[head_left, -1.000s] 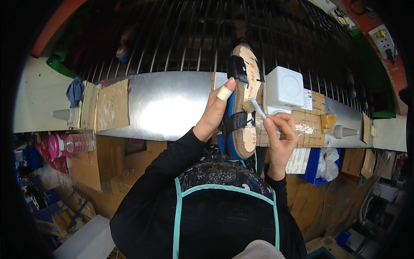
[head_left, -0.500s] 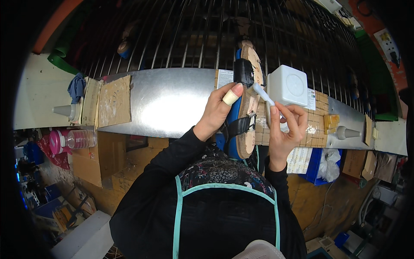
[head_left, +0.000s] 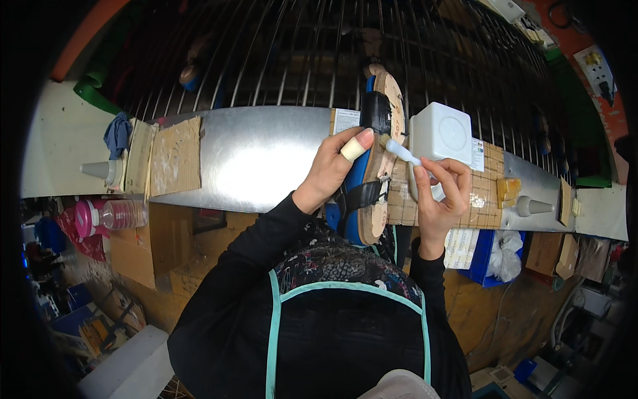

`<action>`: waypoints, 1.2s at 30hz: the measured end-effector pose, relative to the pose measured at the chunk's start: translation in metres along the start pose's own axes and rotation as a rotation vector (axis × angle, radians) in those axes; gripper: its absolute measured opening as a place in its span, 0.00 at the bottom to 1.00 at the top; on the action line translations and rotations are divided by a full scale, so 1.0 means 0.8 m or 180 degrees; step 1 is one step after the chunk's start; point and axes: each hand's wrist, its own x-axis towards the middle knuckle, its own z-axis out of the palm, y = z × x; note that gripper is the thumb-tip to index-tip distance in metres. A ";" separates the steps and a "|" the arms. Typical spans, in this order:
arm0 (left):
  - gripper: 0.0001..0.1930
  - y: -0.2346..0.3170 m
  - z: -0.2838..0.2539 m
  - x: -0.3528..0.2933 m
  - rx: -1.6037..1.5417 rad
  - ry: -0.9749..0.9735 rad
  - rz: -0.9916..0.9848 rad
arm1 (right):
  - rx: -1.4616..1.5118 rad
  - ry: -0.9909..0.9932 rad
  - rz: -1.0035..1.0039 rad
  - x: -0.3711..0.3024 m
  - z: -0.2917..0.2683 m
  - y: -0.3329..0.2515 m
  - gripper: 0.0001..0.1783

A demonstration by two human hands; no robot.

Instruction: The person applies glue to the sole of a blue sandal using a small brush, repeatedly dipping the brush into a white container and spreading adhesive along the edges. The sandal is rotated and repositioned to cover different areas, then placed on a metal rack. The person repeats the process with a second sandal.

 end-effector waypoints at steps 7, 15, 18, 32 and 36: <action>0.33 0.005 0.004 0.000 -0.0006 -0.0054 0.0029 | -0.0039 0.0093 0.0044 0.005 -0.005 -0.005 0.12; 0.34 0.002 0.009 0.000 0.0190 -0.0055 0.0049 | -0.0988 0.0392 -0.0625 0.015 -0.015 -0.009 0.12; 0.33 0.004 0.007 0.000 0.0018 -0.0079 0.0017 | -0.0669 0.0320 -0.0409 0.010 -0.012 -0.008 0.13; 0.33 0.008 0.008 0.000 0.0059 -0.0094 0.0095 | -0.0471 0.0334 -0.0307 0.010 -0.011 -0.011 0.12; 0.32 0.010 0.010 0.002 0.0012 -0.0066 0.0039 | -0.0185 0.0177 -0.0105 0.002 -0.012 -0.005 0.12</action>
